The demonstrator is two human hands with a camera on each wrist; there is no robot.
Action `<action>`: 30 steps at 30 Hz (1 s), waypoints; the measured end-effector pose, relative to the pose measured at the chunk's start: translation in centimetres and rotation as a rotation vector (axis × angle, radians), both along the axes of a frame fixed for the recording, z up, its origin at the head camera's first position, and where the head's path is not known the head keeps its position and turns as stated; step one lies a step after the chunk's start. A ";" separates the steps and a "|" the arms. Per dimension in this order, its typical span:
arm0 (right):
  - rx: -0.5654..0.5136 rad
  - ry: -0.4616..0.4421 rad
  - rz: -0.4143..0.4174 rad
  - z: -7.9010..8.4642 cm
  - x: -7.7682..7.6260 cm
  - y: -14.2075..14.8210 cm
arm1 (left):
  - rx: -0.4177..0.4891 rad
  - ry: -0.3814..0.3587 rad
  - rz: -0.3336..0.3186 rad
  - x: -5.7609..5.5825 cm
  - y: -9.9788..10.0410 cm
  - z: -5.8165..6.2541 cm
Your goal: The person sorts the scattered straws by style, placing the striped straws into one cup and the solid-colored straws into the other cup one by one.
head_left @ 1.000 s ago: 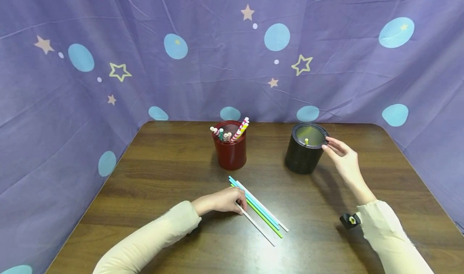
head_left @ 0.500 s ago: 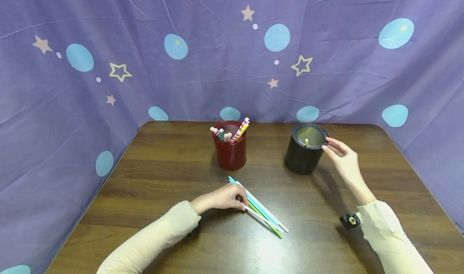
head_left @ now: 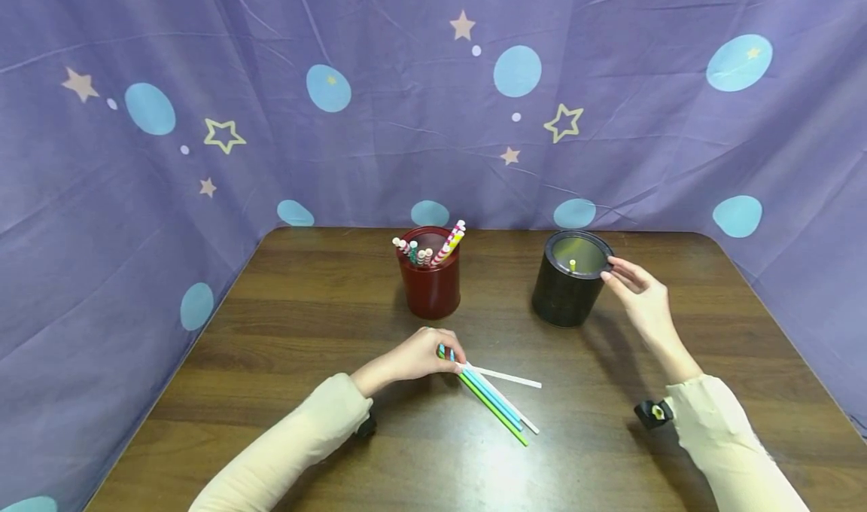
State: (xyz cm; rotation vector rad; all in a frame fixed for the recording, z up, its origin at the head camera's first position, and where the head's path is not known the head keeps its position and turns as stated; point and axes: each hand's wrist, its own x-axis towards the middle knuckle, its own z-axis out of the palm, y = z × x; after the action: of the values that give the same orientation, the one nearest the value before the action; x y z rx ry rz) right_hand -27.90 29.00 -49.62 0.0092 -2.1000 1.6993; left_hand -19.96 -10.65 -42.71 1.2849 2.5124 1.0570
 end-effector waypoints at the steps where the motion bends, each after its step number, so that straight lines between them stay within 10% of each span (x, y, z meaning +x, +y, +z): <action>1: 0.000 -0.002 0.000 0.0 0.0 0.0 | 0.015 0.001 0.005 0.0 0.0 0.1; 20: -0.014 -0.010 0.009 -0.4 -0.3 0.2 | 0.166 -0.034 0.124 -0.2 1.1 2.2; 30: -0.004 -0.008 0.003 -0.2 -0.2 0.0 | 0.279 -0.047 0.215 1.4 2.5 6.0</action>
State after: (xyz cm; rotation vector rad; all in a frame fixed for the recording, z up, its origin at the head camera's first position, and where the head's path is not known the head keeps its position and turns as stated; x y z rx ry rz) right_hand -28.06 28.98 -49.81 0.0044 -2.1033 1.7072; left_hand -18.52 -8.19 -36.70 1.0470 2.5819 1.5109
